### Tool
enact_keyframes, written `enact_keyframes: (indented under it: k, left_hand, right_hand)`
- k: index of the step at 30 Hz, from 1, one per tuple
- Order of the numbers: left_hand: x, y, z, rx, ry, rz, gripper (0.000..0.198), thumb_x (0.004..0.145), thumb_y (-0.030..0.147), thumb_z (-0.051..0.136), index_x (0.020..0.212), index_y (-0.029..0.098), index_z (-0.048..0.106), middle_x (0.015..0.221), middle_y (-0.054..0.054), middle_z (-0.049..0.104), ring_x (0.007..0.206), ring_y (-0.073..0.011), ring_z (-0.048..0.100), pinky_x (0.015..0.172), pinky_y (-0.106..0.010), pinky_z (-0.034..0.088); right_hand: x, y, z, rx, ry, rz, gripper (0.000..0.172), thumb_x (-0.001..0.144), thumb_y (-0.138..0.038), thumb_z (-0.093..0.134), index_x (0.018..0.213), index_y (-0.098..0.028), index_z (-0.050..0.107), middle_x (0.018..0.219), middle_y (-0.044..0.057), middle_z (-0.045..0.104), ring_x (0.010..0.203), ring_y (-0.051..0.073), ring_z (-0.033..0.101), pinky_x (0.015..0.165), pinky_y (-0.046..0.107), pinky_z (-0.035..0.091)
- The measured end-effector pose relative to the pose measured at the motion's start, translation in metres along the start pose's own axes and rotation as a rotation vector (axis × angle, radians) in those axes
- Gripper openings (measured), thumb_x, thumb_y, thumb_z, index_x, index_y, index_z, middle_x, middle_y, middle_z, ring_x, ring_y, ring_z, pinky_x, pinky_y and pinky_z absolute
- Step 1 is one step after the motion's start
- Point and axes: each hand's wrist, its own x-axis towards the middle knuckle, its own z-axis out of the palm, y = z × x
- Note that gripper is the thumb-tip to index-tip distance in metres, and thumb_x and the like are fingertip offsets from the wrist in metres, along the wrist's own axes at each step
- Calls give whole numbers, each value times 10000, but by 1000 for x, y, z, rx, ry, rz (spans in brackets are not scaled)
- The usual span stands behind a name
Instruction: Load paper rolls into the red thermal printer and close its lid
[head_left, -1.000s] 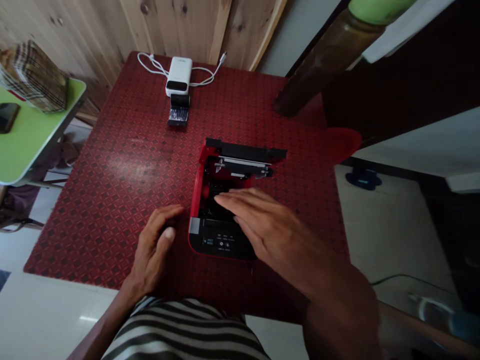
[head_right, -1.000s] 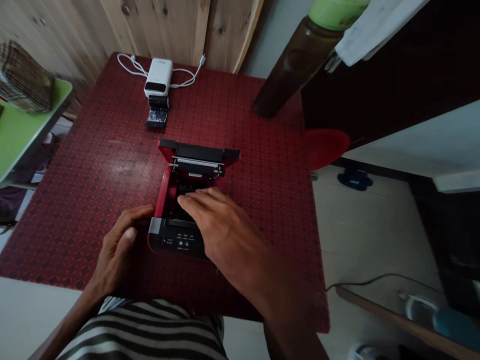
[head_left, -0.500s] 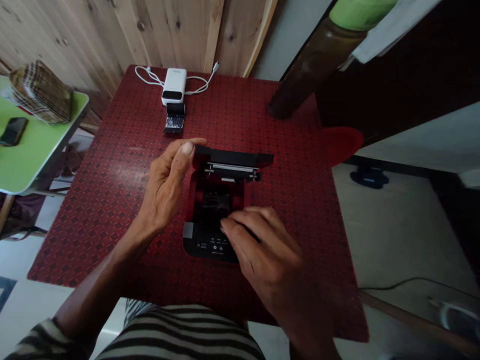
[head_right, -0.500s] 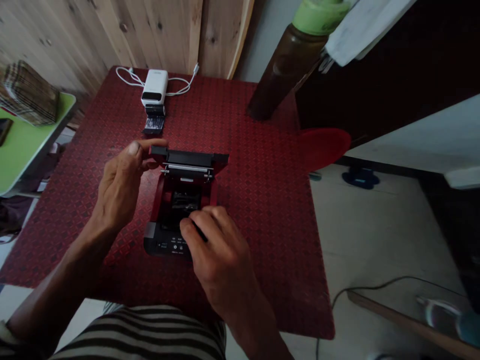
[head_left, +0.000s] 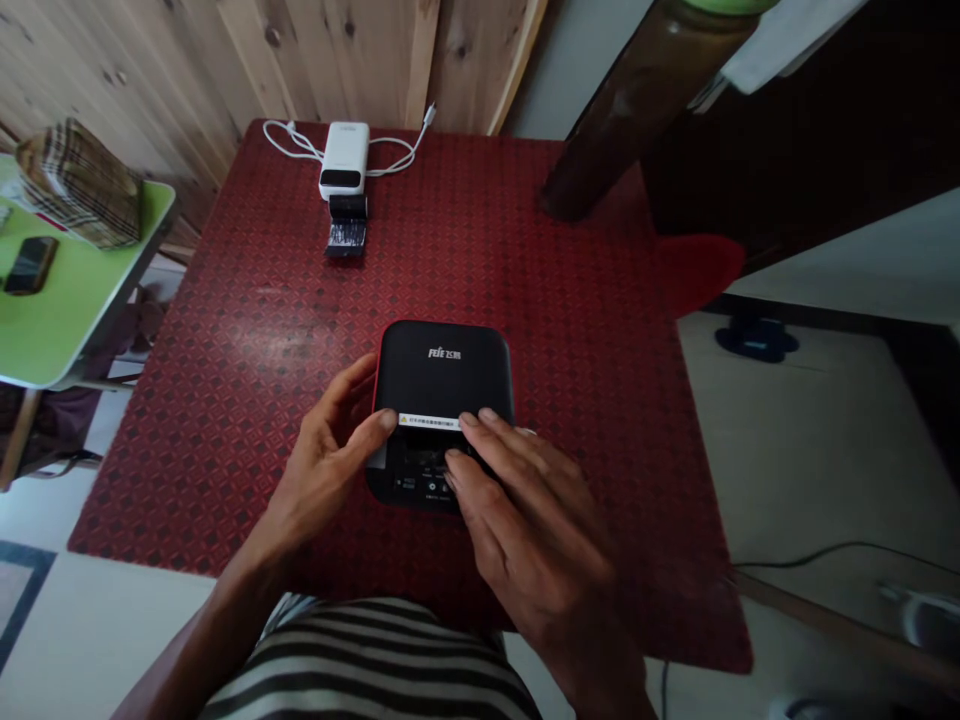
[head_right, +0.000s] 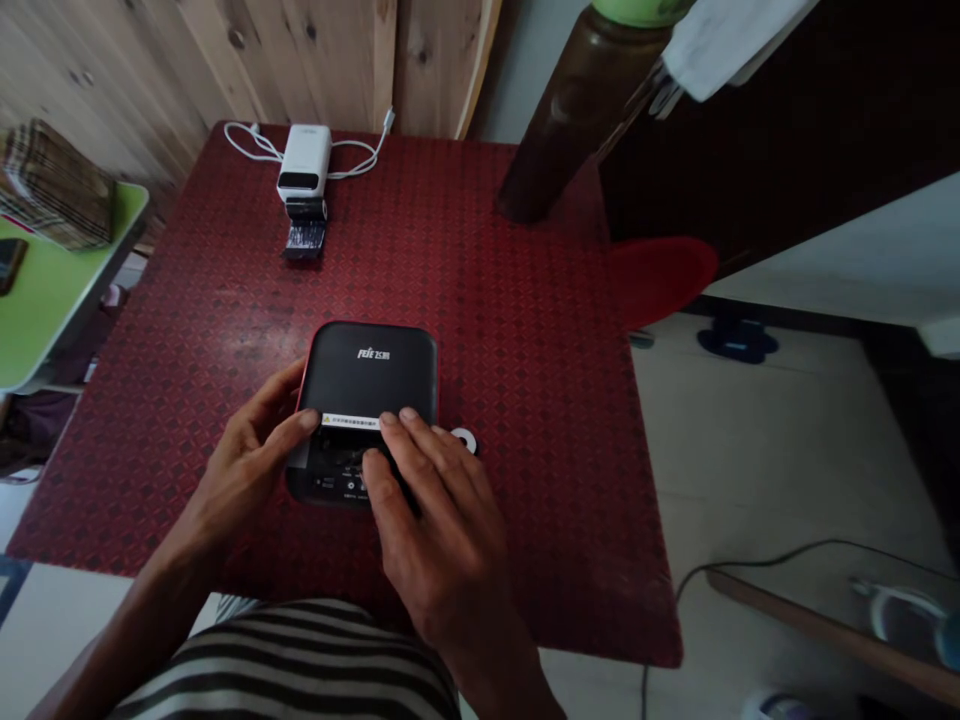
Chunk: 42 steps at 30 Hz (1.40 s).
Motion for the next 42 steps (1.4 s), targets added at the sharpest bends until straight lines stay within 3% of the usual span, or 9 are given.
enact_keyframes:
  k: [4, 13, 16, 19, 22, 26, 31, 38, 42]
  left_hand:
    - [-1, 0, 2, -17, -8, 8, 614, 1041, 480, 845, 1589, 247, 697, 1687, -122, 693, 1617, -364, 613, 1383, -553, 459]
    - [1, -1, 1, 22, 1, 38, 602, 1025, 480, 863, 1569, 261, 725, 1635, -123, 737, 1525, -361, 701, 1296, -534, 565]
    - [-6, -5, -4, 14, 24, 14, 584, 1045, 529, 836, 1567, 285, 740, 1637, -102, 740, 1542, -360, 690, 1317, -542, 543]
    - [-17, -8, -10, -5, 11, 13, 581, 1040, 505, 850, 1579, 319, 742, 1663, -85, 724, 1593, -361, 645, 1347, -548, 511]
    - [-23, -8, -12, -20, -11, 5, 610, 987, 420, 904, 1571, 336, 746, 1660, -78, 726, 1555, -355, 677, 1273, -517, 582]
    - [-23, -7, -10, -38, 1, -34, 575, 994, 399, 876, 1555, 364, 756, 1640, -59, 740, 1476, -333, 728, 1170, -464, 637]
    - [-24, -6, -9, -40, 20, -38, 544, 992, 367, 855, 1530, 393, 777, 1621, -22, 748, 1463, -293, 723, 1207, -417, 594]
    - [-23, -1, -3, -80, 74, -99, 537, 934, 376, 895, 1465, 382, 818, 1561, -26, 783, 1535, -326, 677, 1255, -453, 566]
    - [-22, 2, -1, -87, 89, -115, 526, 914, 338, 895, 1435, 376, 833, 1545, -22, 791, 1548, -334, 667, 1284, -477, 540]
  right_hand:
    - [2, 2, -1, 13, -27, 17, 227, 1077, -50, 755, 1290, -128, 757, 1379, 156, 883, 1348, 275, 836, 1217, 421, 620]
    - [4, 2, -2, 52, -32, 26, 187, 1128, -118, 711, 1311, -125, 748, 1357, 142, 891, 1333, 271, 843, 1213, 413, 639]
    - [0, 4, -5, 113, 0, 62, 275, 1121, -99, 709, 1395, -90, 726, 1374, 175, 877, 1374, 264, 818, 1218, 402, 642]
    - [-10, 8, -9, 140, 123, 160, 377, 1076, -60, 754, 1449, -97, 716, 1365, 185, 866, 1345, 261, 818, 1170, 402, 670]
    - [-21, 12, -8, 130, 222, 244, 459, 1057, -50, 773, 1499, -156, 711, 1299, 143, 876, 1225, 256, 848, 1061, 405, 713]
    - [-30, 15, -3, 113, 204, 269, 493, 1064, -76, 777, 1537, -189, 697, 1298, 133, 874, 1192, 269, 856, 1022, 425, 729]
    - [-31, 14, 0, 149, 202, 290, 435, 1067, -59, 760, 1491, -150, 723, 1299, 145, 875, 1218, 258, 848, 1066, 399, 704]
    - [-34, 11, 2, 142, 175, 308, 350, 1096, -103, 740, 1444, -134, 733, 1199, 133, 893, 1078, 247, 865, 993, 382, 682]
    - [-37, 7, 5, 172, 195, 362, 440, 1089, -114, 757, 1519, -178, 686, 1223, 114, 898, 1052, 243, 881, 966, 373, 702]
